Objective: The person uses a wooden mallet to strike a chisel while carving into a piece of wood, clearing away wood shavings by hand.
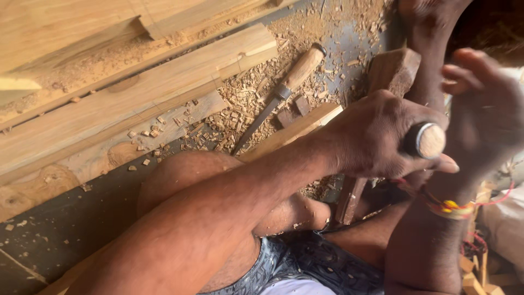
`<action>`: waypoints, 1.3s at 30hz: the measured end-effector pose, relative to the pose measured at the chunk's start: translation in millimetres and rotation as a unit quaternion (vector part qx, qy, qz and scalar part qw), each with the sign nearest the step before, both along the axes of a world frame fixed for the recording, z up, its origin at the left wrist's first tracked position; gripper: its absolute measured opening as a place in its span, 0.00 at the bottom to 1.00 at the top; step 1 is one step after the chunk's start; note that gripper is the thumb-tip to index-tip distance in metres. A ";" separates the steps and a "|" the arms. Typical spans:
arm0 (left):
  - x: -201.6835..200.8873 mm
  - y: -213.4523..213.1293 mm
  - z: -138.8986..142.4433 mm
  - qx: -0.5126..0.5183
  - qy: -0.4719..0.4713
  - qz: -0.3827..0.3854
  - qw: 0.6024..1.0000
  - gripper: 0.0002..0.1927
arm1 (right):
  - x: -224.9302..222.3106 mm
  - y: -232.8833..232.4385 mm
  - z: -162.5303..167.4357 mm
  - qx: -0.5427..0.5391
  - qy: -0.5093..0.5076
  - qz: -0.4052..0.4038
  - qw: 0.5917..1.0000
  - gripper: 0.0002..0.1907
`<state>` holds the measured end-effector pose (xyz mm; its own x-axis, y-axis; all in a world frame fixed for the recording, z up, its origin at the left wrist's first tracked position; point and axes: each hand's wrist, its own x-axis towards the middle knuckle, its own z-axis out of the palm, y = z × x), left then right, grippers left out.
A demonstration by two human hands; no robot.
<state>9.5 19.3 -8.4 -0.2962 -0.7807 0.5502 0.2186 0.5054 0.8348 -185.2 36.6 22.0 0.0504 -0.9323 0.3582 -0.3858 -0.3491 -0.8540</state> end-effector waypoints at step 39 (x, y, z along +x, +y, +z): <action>-6.2 13.0 -35.1 0.161 -0.035 -0.167 0.972 0.13 | 157.8 -1.3 113.4 0.049 0.496 0.125 0.858 0.11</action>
<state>3.3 32.3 -43.5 -0.5903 -0.7631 0.2630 0.2620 0.1271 0.9567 -27.3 35.3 135.4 0.4878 -0.8712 -0.0557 -0.8634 -0.4721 -0.1780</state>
